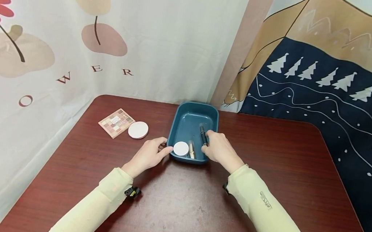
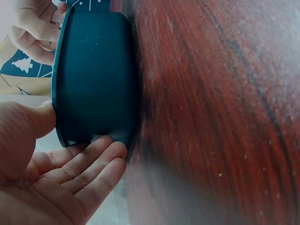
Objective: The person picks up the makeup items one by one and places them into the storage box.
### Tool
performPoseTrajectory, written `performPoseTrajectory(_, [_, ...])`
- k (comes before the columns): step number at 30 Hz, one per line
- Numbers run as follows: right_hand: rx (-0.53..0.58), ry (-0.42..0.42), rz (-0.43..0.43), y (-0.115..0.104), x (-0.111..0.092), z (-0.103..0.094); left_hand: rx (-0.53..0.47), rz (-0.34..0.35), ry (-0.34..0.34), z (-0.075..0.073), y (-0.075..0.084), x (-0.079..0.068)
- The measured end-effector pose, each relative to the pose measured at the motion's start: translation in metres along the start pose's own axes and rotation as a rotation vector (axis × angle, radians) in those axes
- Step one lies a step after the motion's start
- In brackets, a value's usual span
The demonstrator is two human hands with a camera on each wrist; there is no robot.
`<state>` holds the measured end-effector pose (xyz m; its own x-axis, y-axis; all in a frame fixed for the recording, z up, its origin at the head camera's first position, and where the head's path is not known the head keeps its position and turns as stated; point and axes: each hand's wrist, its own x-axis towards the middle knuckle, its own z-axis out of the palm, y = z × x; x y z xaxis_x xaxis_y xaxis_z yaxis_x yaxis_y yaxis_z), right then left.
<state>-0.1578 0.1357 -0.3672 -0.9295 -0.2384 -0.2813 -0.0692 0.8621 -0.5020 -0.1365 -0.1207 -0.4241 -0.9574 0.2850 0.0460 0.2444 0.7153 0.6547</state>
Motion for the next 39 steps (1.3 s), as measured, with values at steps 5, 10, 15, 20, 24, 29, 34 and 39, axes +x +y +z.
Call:
performPoseTrajectory(5, [-0.020, -0.039, 0.020, -0.004, 0.004, -0.003, -0.004, 0.005, 0.001, 0.000, 0.000, 0.001])
performPoseTrajectory(10, [-0.037, -0.074, 0.033, -0.008, 0.008, -0.004, -0.003, 0.002, -0.006, -0.001, -0.001, 0.001])
performPoseTrajectory(15, [-0.054, -0.079, 0.030, -0.010, 0.012, -0.002, 0.003, 0.001, -0.002, -0.001, 0.000, 0.002])
performPoseTrajectory(20, [-0.088, -0.084, 0.023, -0.013, 0.016, 0.001, -0.001, 0.003, 0.000, -0.001, 0.000, 0.001])
performPoseTrajectory(24, [-0.124, -0.080, 0.011, -0.015, 0.018, 0.003, 0.003, 0.000, -0.001, 0.000, 0.000, 0.001])
performPoseTrajectory(29, [-0.158, -0.092, -0.007, -0.018, 0.021, 0.008, 0.005, -0.006, -0.004, -0.001, 0.000, 0.001])
performPoseTrajectory(34, [-0.205, -0.101, -0.037, -0.020, 0.025, 0.013, 0.003, 0.000, -0.002, 0.000, -0.001, 0.001])
performPoseTrajectory(39, [-0.243, -0.097, -0.060, -0.021, 0.027, 0.017, 0.002, 0.000, 0.003, 0.001, -0.002, 0.001])
